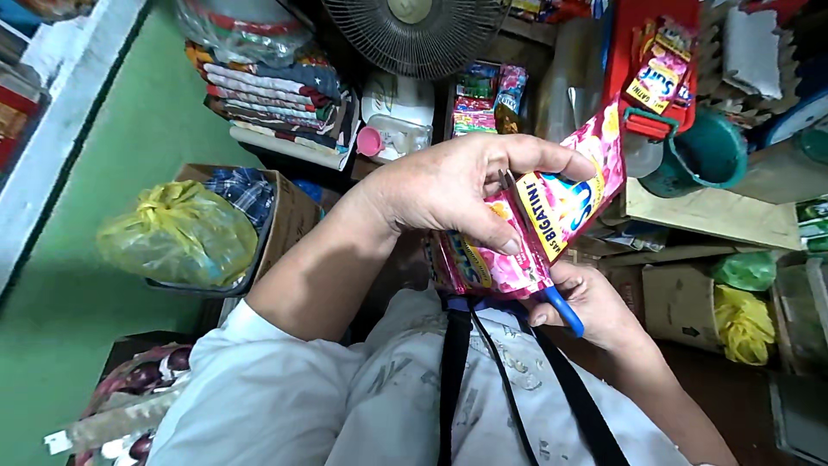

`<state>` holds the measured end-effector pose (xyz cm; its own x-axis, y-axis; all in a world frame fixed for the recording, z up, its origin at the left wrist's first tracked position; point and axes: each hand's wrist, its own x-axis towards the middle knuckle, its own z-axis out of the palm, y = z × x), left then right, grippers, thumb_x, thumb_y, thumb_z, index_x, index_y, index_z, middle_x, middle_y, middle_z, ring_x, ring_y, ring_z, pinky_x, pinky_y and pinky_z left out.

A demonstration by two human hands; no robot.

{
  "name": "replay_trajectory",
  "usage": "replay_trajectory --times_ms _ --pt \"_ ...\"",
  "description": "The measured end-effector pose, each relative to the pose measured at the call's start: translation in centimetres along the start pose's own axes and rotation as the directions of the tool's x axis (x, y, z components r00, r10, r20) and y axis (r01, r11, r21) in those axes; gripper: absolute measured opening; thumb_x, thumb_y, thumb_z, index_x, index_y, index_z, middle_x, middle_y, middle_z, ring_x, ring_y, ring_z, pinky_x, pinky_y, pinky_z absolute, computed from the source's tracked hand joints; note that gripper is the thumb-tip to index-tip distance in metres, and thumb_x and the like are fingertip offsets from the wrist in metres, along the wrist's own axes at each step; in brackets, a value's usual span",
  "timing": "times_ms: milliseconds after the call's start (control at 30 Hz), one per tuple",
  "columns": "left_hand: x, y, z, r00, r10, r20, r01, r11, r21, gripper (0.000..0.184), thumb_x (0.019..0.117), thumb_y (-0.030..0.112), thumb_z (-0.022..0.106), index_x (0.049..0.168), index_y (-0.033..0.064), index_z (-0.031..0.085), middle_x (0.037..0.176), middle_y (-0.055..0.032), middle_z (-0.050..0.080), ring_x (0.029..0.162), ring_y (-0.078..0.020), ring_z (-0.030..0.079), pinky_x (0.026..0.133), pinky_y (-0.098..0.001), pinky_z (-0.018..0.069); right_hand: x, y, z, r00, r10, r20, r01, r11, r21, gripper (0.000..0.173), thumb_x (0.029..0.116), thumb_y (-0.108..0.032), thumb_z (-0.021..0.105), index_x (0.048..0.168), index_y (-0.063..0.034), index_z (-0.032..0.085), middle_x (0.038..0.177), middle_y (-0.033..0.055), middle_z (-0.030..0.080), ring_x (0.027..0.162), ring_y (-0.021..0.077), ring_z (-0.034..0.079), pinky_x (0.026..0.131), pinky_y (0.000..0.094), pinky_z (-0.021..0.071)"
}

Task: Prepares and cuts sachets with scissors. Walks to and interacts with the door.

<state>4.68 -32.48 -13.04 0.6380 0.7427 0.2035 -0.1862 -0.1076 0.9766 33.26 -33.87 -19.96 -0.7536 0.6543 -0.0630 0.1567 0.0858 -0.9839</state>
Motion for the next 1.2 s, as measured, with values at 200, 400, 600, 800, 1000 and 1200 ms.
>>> replay_trajectory --times_ms 200,400,600,800,1000,1200 --pt "0.8 -1.1 -0.5 1.000 -0.006 0.024 0.007 0.997 -0.073 0.079 0.0733 -0.017 0.073 0.147 -0.0032 0.046 0.134 -0.0180 0.063 0.116 -0.0238 0.068 0.095 -0.0347 0.0609 0.4 0.6 -0.3 0.997 -0.035 -0.068 0.031 0.998 -0.059 0.036 0.0798 -0.048 0.085 0.089 -0.0158 0.071 0.075 -0.0127 0.068 0.067 -0.0052 0.061 0.060 0.0123 0.0514" --pt "1.7 -3.1 -1.7 0.994 -0.068 -0.088 0.061 0.995 -0.082 0.084 0.0728 -0.017 0.074 0.150 -0.0016 0.044 0.141 -0.0172 0.058 0.124 -0.0230 0.063 0.100 -0.0346 0.0576 1.0 1.9 -0.3 0.981 -0.091 -0.170 0.088 0.996 -0.022 0.047 0.0805 -0.053 0.082 0.106 -0.0185 0.064 0.092 -0.0126 0.070 0.083 -0.0019 0.065 0.073 0.0172 0.0565" --pt "4.6 -8.7 -2.7 0.929 -0.207 -0.307 0.170 0.975 -0.143 0.090 0.0708 -0.016 0.076 0.152 0.0034 0.044 0.149 -0.0154 0.053 0.129 -0.0229 0.059 0.101 -0.0373 0.0567 4.9 4.8 1.9 0.904 0.100 -0.416 0.071 0.924 0.376 0.054 0.0773 -0.013 0.087 0.122 -0.0070 0.058 0.093 0.0010 0.072 0.079 0.0088 0.069 0.072 0.0269 0.0602" --pt "7.8 -14.4 -4.6 0.843 -0.398 -0.362 0.323 0.913 -0.249 0.078 0.0829 -0.005 0.074 0.153 0.0087 0.043 0.137 -0.0142 0.061 0.107 -0.0183 0.069 0.085 -0.0331 0.0611 8.1 8.6 0.0 0.799 0.308 -0.517 0.050 0.822 0.567 0.033 0.0857 0.001 0.074 0.117 0.0002 0.062 0.086 0.0089 0.070 0.071 0.0126 0.065 0.066 0.0283 0.0573" --pt "12.3 -20.4 -10.6 0.686 -0.472 -0.553 0.424 0.878 -0.224 0.036 0.1053 0.024 0.057 0.135 0.0033 0.060 0.117 -0.0121 0.070 0.093 -0.0193 0.072 0.072 -0.0354 0.0617 7.6 12.4 -4.1 0.672 0.362 -0.646 0.024 0.861 0.507 0.037 0.0840 0.002 0.074 0.117 0.0053 0.058 0.093 0.0094 0.072 0.081 0.0137 0.071 0.074 0.0290 0.0608" --pt "21.5 -25.2 -18.4 0.689 -0.364 -0.627 0.606 0.764 0.222 0.029 0.1040 0.019 0.056 0.128 0.0069 0.067 0.123 -0.0129 0.069 0.095 -0.0221 0.072 0.082 -0.0444 0.0604 6.0 15.5 -7.5 0.632 0.351 -0.691 -0.089 0.919 0.385 0.039 0.0830 0.001 0.076 0.118 0.0045 0.058 0.095 0.0068 0.074 0.086 0.0131 0.073 0.079 0.0297 0.0627"
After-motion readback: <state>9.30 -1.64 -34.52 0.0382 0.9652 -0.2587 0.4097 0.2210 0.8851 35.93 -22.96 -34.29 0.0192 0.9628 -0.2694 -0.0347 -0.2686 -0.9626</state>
